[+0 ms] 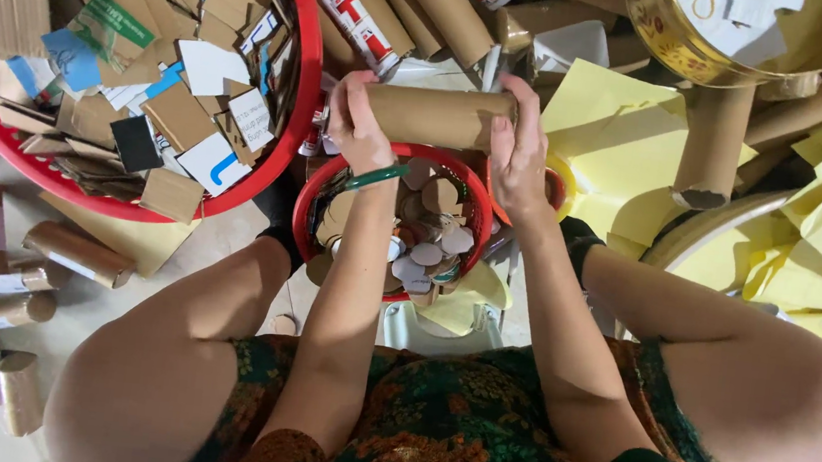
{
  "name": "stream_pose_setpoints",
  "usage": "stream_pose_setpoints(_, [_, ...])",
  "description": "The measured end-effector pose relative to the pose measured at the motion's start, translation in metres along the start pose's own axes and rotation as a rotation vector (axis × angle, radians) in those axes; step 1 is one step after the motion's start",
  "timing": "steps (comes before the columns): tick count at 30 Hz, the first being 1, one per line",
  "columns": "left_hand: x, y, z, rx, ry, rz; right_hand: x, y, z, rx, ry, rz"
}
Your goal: Wrapping cardboard tubes with paper and securing them with tape.
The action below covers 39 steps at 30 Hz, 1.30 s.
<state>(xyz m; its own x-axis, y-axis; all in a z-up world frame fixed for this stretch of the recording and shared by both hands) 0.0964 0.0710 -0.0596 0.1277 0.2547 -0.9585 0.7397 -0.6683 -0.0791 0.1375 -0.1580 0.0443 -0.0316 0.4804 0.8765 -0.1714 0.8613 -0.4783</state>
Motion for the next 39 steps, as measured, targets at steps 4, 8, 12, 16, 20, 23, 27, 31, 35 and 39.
stream_pose_setpoints(4, [0.031, 0.014, 0.023, -0.380, -0.528, 0.573, 0.017, 0.023, -0.001, 0.020, -0.077, 0.048])
stream_pose_setpoints(8, [-0.007, 0.052, 0.030, -0.221, -0.573, 0.751, 0.018, 0.050, 0.003, 0.066, -0.047, -0.054])
stream_pose_setpoints(12, [0.001, 0.061, 0.034, -0.022, -0.582, 0.633, 0.013, 0.053, -0.021, 0.056, 0.021, -0.086])
stream_pose_setpoints(16, [0.000, 0.078, 0.037, 0.163, -0.716, 0.903, 0.008, 0.065, -0.036, 0.132, 0.227, -0.559])
stream_pose_setpoints(20, [0.007, 0.077, 0.034, 0.098, -0.725, 0.941, 0.001, 0.077, -0.035, 0.259, 0.429, -0.951])
stream_pose_setpoints(23, [0.012, 0.057, 0.022, -0.125, -0.767, 0.851, -0.063, 0.067, -0.045, 0.137, 0.484, -0.885])
stream_pose_setpoints(27, [-0.009, 0.010, -0.016, -0.377, -0.657, 0.944, -0.095, 0.069, -0.056, 0.124, 0.568, -0.856])
stream_pose_setpoints(31, [-0.137, -0.046, -0.077, -0.579, -0.027, 1.267, -0.120, 0.082, -0.067, 0.122, 0.586, -0.610])
stream_pose_setpoints(35, [-0.127, -0.002, -0.066, -0.302, -0.132, 1.079, -0.172, 0.136, -0.082, 0.253, 0.501, -0.667])
stream_pose_setpoints(39, [0.016, 0.062, 0.023, -0.198, -0.313, 0.695, -0.126, 0.165, -0.085, 0.289, 0.508, -0.731])
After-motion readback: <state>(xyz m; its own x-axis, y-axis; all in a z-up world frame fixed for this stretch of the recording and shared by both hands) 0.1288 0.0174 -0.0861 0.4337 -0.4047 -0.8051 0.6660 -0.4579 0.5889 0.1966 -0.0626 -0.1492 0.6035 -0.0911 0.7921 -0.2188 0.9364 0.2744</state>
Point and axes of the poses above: each hand's wrist, its own z-axis away from the middle knuckle, its own y-axis out of the palm, x = y × z, the point moved 9 cm from there along -z, towards the middle knuckle, and after that the axes turned 11 degrees about y, right-handed, at the moved point
